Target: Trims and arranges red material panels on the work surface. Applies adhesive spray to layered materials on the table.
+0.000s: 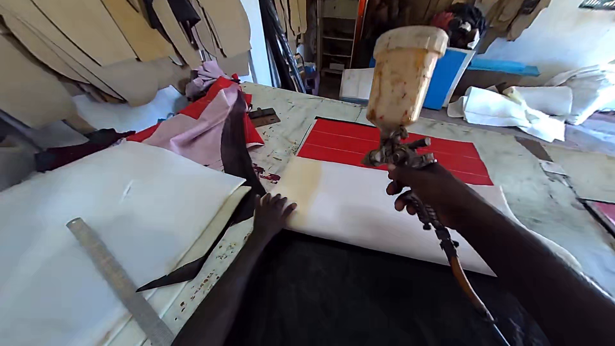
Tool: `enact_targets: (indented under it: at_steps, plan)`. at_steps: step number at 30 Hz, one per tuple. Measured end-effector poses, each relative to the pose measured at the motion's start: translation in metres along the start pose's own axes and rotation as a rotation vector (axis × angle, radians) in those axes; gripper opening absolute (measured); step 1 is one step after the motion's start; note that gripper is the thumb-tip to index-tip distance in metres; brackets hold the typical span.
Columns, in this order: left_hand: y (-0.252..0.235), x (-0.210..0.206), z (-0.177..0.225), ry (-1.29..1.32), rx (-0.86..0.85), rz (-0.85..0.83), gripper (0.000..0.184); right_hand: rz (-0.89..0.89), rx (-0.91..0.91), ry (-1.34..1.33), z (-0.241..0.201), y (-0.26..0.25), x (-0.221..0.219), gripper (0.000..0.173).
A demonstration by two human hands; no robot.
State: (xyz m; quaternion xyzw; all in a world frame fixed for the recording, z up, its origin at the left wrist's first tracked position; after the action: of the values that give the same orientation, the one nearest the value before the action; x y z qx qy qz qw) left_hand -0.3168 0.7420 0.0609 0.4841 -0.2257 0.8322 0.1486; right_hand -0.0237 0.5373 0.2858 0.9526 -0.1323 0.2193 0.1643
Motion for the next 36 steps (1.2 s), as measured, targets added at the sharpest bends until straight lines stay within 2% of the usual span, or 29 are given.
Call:
enact_targets:
  at_steps: [3,5,8,11,16,22,29,36]
  plan:
    - [-0.005,0.015,-0.047,0.043,0.088,0.085,0.071,-0.041,0.035,0.009,-0.023,-0.038,-0.014,0.032]
    - [-0.003,0.017,-0.066,0.188,0.109,0.135,0.069,-0.057,0.039,0.003,-0.032,-0.061,-0.021,0.032]
    - [0.009,0.017,-0.077,0.466,0.155,0.217,0.060,-0.059,0.020,0.016,-0.036,-0.090,-0.024,0.034]
    - [0.017,0.009,-0.083,0.603,0.229,0.236,0.058,-0.040,-0.007,0.076,-0.025,-0.107,-0.015,0.035]
    - [0.015,0.002,-0.084,0.719,0.264,0.216,0.054,0.061,-0.125,0.161,0.011,-0.110,0.032,0.037]
    - [0.014,0.008,-0.076,0.731,0.236,0.225,0.053,0.162,-0.221,0.156,0.069,-0.101,0.105,0.037]
    - [0.013,0.007,-0.073,0.681,0.216,0.188,0.059,0.252,-0.339,0.178,0.136,-0.076,0.180,0.037]
    - [0.016,0.011,-0.057,0.705,0.197,0.181,0.056,0.365,-0.411,0.174,0.184,-0.047,0.250,0.037]
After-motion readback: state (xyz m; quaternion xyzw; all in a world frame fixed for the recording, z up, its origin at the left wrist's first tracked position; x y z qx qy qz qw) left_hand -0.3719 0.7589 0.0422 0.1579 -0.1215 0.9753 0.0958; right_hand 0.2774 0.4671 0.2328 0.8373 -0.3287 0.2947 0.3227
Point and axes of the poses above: each hand's wrist, its own y-axis away from the middle knuckle, its own x-axis out of the back of the hand, z = x × y, the point moved 8 cm from there along -y, towards the middle knuckle, and after that the axes turned 13 degrees about y, right-handed, at the moved point
